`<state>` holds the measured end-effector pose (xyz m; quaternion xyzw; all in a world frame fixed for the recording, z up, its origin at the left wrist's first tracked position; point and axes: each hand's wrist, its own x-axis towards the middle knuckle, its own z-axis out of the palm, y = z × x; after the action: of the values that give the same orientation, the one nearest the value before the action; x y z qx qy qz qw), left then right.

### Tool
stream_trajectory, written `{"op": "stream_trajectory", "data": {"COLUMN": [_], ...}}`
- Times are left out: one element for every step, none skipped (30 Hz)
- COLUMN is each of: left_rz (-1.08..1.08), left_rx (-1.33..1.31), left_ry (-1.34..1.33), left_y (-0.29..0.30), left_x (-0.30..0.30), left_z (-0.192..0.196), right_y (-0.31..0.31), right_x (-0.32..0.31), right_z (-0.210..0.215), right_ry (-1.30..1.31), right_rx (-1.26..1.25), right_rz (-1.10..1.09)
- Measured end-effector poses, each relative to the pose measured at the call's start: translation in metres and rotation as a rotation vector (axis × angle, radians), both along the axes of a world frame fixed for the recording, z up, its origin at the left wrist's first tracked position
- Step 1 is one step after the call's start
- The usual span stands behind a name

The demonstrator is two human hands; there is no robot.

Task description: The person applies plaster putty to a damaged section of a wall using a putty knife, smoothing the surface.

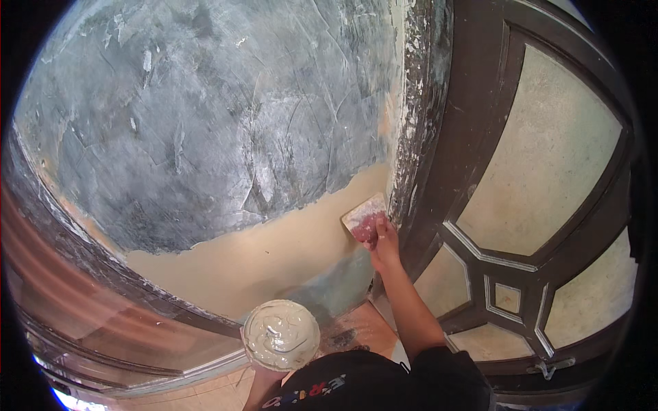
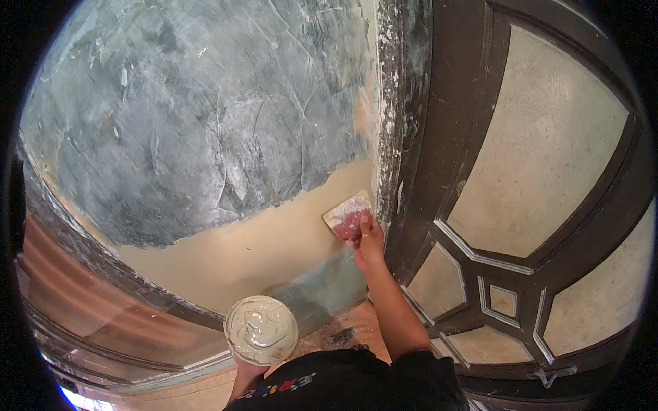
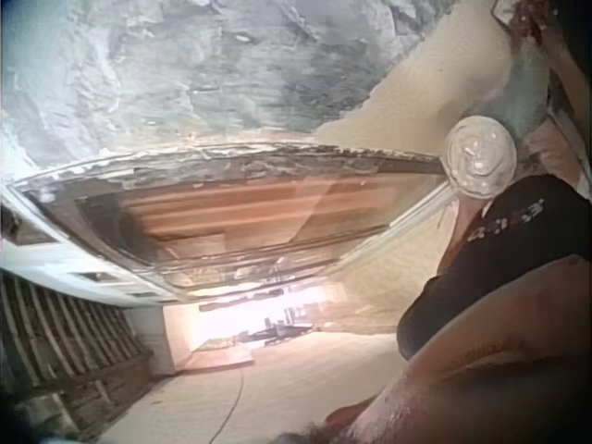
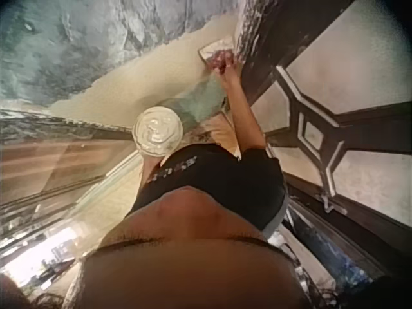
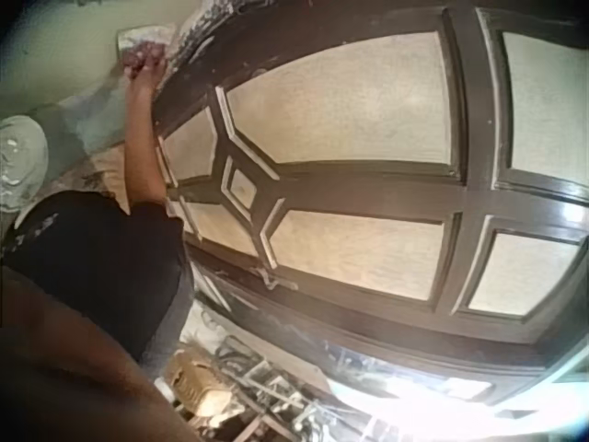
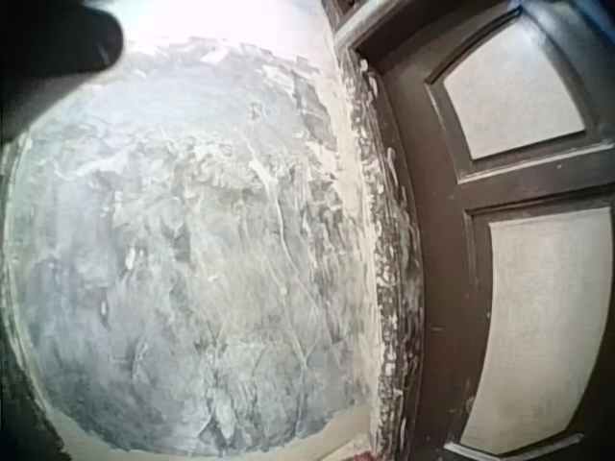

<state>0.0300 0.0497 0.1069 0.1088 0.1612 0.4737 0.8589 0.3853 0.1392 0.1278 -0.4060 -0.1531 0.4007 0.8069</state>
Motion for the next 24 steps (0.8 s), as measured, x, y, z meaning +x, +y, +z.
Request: {"op": "stream_trajectory", "data": {"left_rz": [0.004,0.095,0.186,0.179,0.160,0.142,0.128,0.111,0.093,0.091,0.060,0.028,0.039,0.052,0.065,0.061,0.040,0.020,0.010,-0.069,-0.143,-0.157,-0.158,-0.122], "left_rx": [0.003,0.245,0.487,0.486,0.468,0.450,0.431,0.414,0.397,0.399,0.273,0.147,0.150,0.259,0.368,0.366,0.433,0.499,0.499,0.309,0.117,-0.114,-0.112,0.022], "left_ry": [-0.003,0.333,0.670,0.671,0.654,0.637,0.621,0.605,0.588,0.586,0.400,0.213,0.210,0.263,0.318,0.319,0.465,0.613,0.610,0.356,0.103,-0.151,-0.153,0.032], "left_y": [0.002,0.002,0.001,0.002,0.002,0.002,0.002,0.002,0.002,0.001,0.000,0.000,0.001,0.000,-0.001,0.001,0.007,0.011,0.011,0.010,0.009,0.008,0.008,0.008], "left_x": [-0.002,-0.004,-0.008,-0.006,-0.003,0.001,0.004,0.007,0.010,0.013,0.018,0.020,0.021,0.022,0.022,0.019,0.015,0.013,0.020,0.028,0.033,0.031,0.028,0.025], "left_z": [-0.012,-0.026,-0.038,-0.040,-0.038,-0.037,-0.034,-0.031,-0.028,-0.018,-0.004,0.004,0.003,0.002,-0.001,-0.012,-0.031,-0.043,-0.035,-0.017,-0.005,0.000,-0.005,-0.016], "right_y": [0.001,0.000,0.002,0.007,0.015,0.021,0.024,0.028,0.024,0.016,0.010,0.006,0.001,-0.005,-0.003,0.002,0.009,0.014,0.016,0.020,0.024,0.022,0.013,0.003], "right_x": [0.003,0.009,0.015,0.016,0.021,0.026,0.028,0.032,0.032,0.028,0.024,0.023,0.017,0.015,0.017,0.022,0.026,0.026,0.028,0.029,0.032,0.026,0.018,0.008], "right_z": [0.007,0.015,0.024,0.043,0.050,0.055,0.056,0.043,0.024,0.001,-0.008,-0.015,-0.008,-0.002,0.009,0.024,0.040,0.055,0.054,0.049,0.041,0.020,-0.006,-0.034], "right_ry": [-0.003,-0.044,-0.085,-0.049,-0.049,-0.061,-0.073,-0.095,-0.096,-0.047,0.001,-0.001,0.023,0.049,0.048,-0.013,-0.075,-0.118,-0.120,-0.098,-0.076,-0.047,-0.049,0.017], "right_rx": [0.003,0.080,0.157,0.114,0.114,0.139,0.164,0.123,0.125,0.103,0.083,0.085,0.056,0.024,0.023,0.078,0.134,0.161,0.157,0.118,0.080,0.035,0.036,-0.017], "right_rz": [0.004,0.027,0.051,-0.016,-0.023,-0.020,-0.013,0.013,0.007,0.039,0.074,0.074,0.048,0.017,0.021,0.030,0.041,0.026,0.017,0.018,0.020,0.018,0.017,0.038]}}
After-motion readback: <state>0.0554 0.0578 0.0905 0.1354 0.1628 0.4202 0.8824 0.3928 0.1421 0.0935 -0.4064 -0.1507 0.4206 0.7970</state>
